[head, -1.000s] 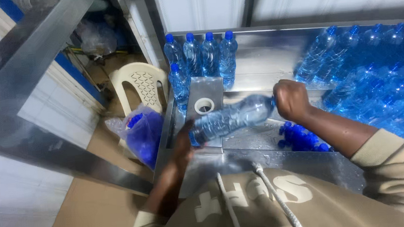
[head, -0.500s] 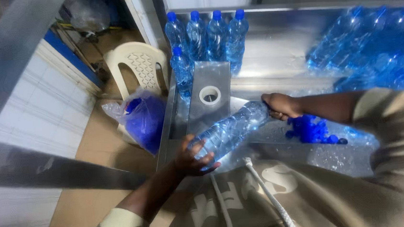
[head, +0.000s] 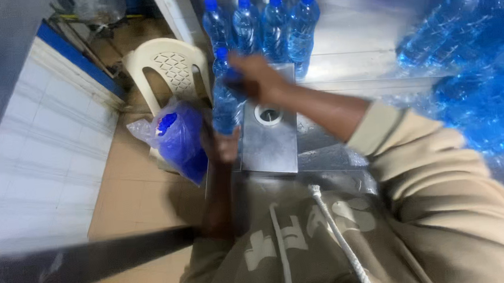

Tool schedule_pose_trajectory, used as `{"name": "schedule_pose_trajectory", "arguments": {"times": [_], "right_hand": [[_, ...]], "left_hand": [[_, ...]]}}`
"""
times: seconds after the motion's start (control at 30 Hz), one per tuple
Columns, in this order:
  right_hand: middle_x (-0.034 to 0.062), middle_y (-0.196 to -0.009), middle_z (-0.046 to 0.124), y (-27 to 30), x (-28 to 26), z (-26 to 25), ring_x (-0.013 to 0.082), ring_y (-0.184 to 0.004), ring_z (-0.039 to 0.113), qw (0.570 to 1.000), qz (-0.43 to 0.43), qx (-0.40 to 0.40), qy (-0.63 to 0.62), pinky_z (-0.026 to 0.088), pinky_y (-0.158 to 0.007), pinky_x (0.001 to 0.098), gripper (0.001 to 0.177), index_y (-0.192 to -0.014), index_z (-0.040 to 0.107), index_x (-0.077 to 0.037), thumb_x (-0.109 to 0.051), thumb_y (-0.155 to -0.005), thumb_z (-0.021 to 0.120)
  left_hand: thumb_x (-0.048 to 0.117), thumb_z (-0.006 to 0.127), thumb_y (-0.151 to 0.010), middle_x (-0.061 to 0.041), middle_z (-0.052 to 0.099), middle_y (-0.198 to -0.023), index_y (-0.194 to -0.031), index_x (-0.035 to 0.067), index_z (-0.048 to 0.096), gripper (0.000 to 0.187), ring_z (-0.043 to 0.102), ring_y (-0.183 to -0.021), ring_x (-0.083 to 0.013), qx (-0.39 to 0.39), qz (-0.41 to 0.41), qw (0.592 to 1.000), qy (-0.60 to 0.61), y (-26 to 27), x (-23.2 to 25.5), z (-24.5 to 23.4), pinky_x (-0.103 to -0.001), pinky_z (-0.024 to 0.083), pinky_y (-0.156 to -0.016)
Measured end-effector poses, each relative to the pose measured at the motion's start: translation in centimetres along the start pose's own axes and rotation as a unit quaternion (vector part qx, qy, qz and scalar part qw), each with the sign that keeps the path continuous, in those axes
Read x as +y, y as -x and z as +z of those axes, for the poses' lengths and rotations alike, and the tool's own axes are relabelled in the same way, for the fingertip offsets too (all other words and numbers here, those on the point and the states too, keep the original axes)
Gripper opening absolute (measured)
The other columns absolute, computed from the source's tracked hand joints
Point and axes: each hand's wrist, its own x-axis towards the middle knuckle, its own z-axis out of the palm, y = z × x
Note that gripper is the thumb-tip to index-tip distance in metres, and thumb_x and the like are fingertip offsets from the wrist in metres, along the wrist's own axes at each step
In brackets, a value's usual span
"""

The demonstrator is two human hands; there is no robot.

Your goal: The person repeatedly picks up clear plastic water bottles from a metal tray and screws blue caps onto them by hand. The capped bottles are then placed upright on a metal shelf to the left.

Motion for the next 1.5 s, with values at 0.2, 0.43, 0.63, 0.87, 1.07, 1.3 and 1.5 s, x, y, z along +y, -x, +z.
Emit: {"name": "schedule_pose_trajectory", "arguments": {"times": [0.2,0.43,0.63,0.87,1.07,1.3,1.5], "right_hand": [[0.0233,-0.100,0.081,0.8,2.3,2.4,0.0489,-0.101,0.080,0.995,-0.063,0.003,0.078,0.063,-0.080,0.0591,0.044,-0.134,0.067,-0.015,-0.045,-0.103,0.077],[0.0308,-0.119,0.078,15.1,20.3,-7.2,0.0527,-0.119,0.074,0.958,0.101,-0.037,0.267,0.059,-0.100,0.0666,0.055,-0.144,0.069,-0.005,-0.037,-0.100,0.079],[0.0337,-0.104,0.081,25.2,28.5,-4.3,0.0538,-0.102,0.080,0.937,0.226,-0.087,0.250,0.063,-0.091,0.0638,0.043,-0.124,0.079,0.005,-0.028,-0.109,0.055],[0.0169,-0.107,0.084,25.3,31.8,-6.2,0.0430,-0.106,0.081,0.964,0.201,-0.065,0.161,0.067,-0.092,0.0540,0.035,-0.118,0.084,-0.017,-0.042,-0.095,0.077],[0.0247,-0.093,0.074,30.2,33.0,-21.1,0.0321,-0.069,0.075,0.769,0.299,0.215,-0.522,0.071,-0.070,0.0386,0.033,-0.102,0.074,0.011,0.006,-0.101,0.042],[0.0070,-0.083,0.059,33.1,32.1,-30.7,0.0213,-0.073,0.064,0.881,0.158,0.443,-0.052,0.048,-0.064,0.0319,0.030,-0.101,0.061,-0.012,-0.001,-0.088,0.086],[0.0374,-0.155,0.045,30.9,32.2,-33.2,0.0631,-0.114,0.073,0.848,0.341,0.247,0.321,0.059,-0.100,0.0717,0.043,-0.139,0.060,-0.005,-0.036,-0.111,0.062]], "left_hand": [[0.073,0.080,-0.077,0.000,0.081,-0.127,-0.134,0.025,0.079,0.075,0.075,-0.120,-0.0264,0.097,0.297,0.900,-0.303,-5.0,1.1,2.0,-0.048,0.061,-0.095],[0.101,0.088,-0.056,-0.003,0.083,-0.113,-0.130,0.021,0.080,0.109,0.081,-0.097,-0.0266,0.081,0.606,0.473,-0.635,-9.0,0.0,-1.4,-0.040,0.067,-0.083],[0.092,0.090,-0.065,-0.019,0.073,-0.141,-0.150,0.006,0.065,0.123,0.070,-0.130,-0.0366,0.094,0.561,0.339,-0.749,-8.0,0.6,-2.6,-0.042,0.054,-0.114],[0.022,0.109,-0.073,-0.038,0.043,-0.166,-0.167,-0.007,0.030,0.127,0.042,-0.159,-0.0507,0.123,0.373,0.524,-0.755,-4.0,-1.4,1.3,-0.057,0.033,-0.137],[-0.012,0.103,-0.072,-0.023,0.045,-0.169,-0.166,0.010,0.034,0.119,0.061,-0.150,-0.0358,0.171,0.425,0.699,-0.550,-0.6,-2.8,2.4,-0.047,0.059,-0.117],[0.009,0.104,-0.094,-0.038,0.040,-0.160,-0.165,-0.004,0.035,0.099,0.032,-0.156,-0.0564,0.183,0.395,0.597,-0.674,3.2,-8.9,4.4,-0.064,0.025,-0.133],[0.014,0.107,-0.077,-0.032,0.065,-0.138,-0.150,-0.002,0.058,0.089,0.063,-0.135,-0.0513,0.123,0.451,0.569,-0.677,3.8,-13.8,7.9,-0.055,0.050,-0.116]]}}
